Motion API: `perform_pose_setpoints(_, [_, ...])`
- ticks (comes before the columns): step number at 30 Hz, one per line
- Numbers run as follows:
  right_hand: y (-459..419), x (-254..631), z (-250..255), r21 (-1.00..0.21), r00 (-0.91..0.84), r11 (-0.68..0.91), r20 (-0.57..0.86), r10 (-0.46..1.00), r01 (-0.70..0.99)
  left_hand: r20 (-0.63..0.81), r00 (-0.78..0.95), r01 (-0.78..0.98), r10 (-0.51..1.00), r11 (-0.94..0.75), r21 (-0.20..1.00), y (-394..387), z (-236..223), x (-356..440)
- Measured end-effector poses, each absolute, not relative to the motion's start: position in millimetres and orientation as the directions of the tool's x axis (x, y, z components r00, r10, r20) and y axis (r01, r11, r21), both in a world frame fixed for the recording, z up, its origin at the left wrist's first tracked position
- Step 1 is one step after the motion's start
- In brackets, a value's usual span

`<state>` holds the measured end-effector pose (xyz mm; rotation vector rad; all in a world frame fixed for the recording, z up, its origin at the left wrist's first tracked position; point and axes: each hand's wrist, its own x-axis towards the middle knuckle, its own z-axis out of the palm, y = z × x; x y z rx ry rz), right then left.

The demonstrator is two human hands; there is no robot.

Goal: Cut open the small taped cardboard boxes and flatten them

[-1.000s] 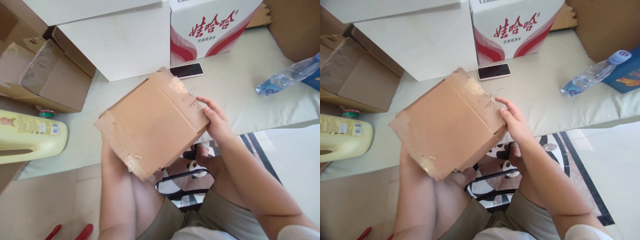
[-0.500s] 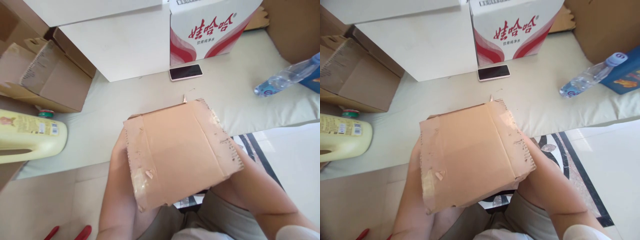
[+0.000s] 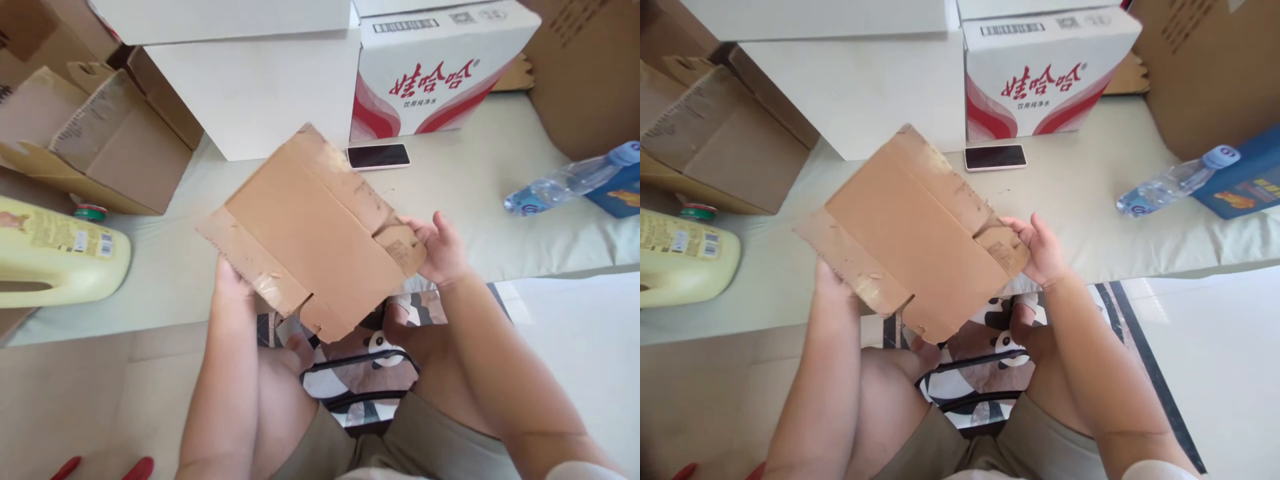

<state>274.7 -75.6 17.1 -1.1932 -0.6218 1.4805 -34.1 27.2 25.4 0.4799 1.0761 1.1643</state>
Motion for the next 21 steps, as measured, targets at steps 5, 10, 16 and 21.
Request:
perform_pose_setpoints(5, [-70, 262, 9, -0.909, 0.119, -0.237, -0.292, 0.949, -0.344, -0.399, -0.028, -0.651, 0.916, 0.286, 0.703, 35, 31, -33])
perform_pose_setpoints(10, [-66, 248, 4, -0.922, 0.323, -0.140, -0.265, 0.908, -0.362, -0.276, -0.036, -0.744, 0.961, 0.158, 0.649, 32, 35, -31])
perform_pose_setpoints(16, [-85, 242, 22, -0.925, 0.264, -0.192, -0.285, 0.921, -0.329, -0.357, -0.031, -0.701, 0.934, 0.234, 0.673, 33, 32, -30])
perform_pose_setpoints(21, [-108, 295, 69, -0.952, 0.532, -0.037, -0.202, 0.822, -0.304, -0.433, 0.106, -0.637, 0.895, 0.396, 0.661, 33, 31, -29])
